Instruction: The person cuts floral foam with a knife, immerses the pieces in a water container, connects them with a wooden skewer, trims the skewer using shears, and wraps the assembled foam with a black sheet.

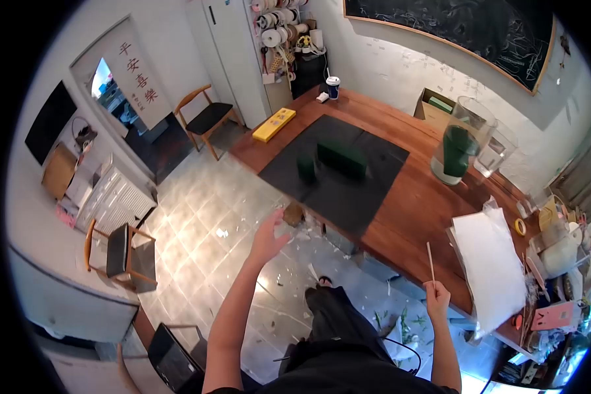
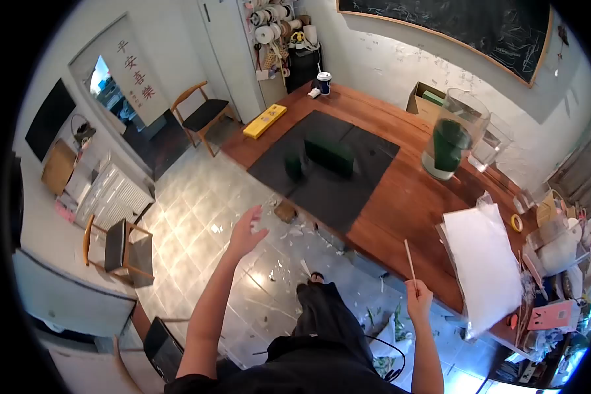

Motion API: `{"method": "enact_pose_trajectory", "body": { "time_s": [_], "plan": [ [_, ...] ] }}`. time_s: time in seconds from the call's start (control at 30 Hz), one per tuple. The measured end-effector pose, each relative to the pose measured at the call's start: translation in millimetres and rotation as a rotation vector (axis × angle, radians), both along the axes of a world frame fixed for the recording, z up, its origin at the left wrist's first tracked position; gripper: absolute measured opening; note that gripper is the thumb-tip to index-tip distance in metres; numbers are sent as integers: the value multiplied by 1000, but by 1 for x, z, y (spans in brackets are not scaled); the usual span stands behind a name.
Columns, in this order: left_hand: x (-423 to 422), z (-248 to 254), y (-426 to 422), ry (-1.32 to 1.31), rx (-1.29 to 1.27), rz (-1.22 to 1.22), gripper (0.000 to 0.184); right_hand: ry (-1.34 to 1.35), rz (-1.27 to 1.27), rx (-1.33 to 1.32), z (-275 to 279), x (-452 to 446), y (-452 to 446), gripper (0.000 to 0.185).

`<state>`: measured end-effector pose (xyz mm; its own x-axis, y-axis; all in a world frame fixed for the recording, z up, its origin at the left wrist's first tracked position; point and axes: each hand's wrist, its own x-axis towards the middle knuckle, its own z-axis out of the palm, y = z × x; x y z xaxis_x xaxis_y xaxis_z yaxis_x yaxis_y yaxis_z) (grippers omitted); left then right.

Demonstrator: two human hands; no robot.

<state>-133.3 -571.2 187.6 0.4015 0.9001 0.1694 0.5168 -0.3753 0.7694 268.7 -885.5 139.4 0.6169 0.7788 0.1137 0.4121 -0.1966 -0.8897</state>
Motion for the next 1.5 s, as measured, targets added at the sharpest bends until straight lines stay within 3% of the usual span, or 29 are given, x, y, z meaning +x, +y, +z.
{"method": "enact_pose_trajectory", "body": {
  "time_s": [0.1,0.13,0.27,0.37,0.5,0.53,0.63,0.83,0.87,0.97,1.1,1.5],
  "plan": [
    [42,3,136,78,96,-36,93,92,-58,110,-30,1,103,19],
    [52,-3,175,105,88,-38,97,209,-84,27,-1,-11,141,19],
    [80,-21,281,308,-46,-126,116,163,-2,67,20,-28,262,19],
    [94,-48,339,424,-15,-342,117,144,-23,5,49,-42,319,18],
    [113,-105,405,210,-79,-683,94,84,-257,-34,39,-51,364,17],
    [121,-110,416,264,-160,-768,68,156,-341,-56,35,-56,368,18],
    [123,-102,439,249,-127,-849,49,225,-561,-71,33,-82,384,19],
    [148,-61,531,9,-240,-645,44,-90,-716,-168,8,-107,442,18],
    [159,-66,543,46,-188,-672,43,218,-769,-289,28,-111,458,21],
    [185,-86,563,84,-183,-757,47,329,-863,-207,-14,-91,479,23],
    [197,-108,563,113,-134,-891,47,304,-877,-177,-33,-64,528,26],
    [207,-116,552,255,-71,-854,51,200,-861,-99,-79,-48,568,35]
  ]
}}
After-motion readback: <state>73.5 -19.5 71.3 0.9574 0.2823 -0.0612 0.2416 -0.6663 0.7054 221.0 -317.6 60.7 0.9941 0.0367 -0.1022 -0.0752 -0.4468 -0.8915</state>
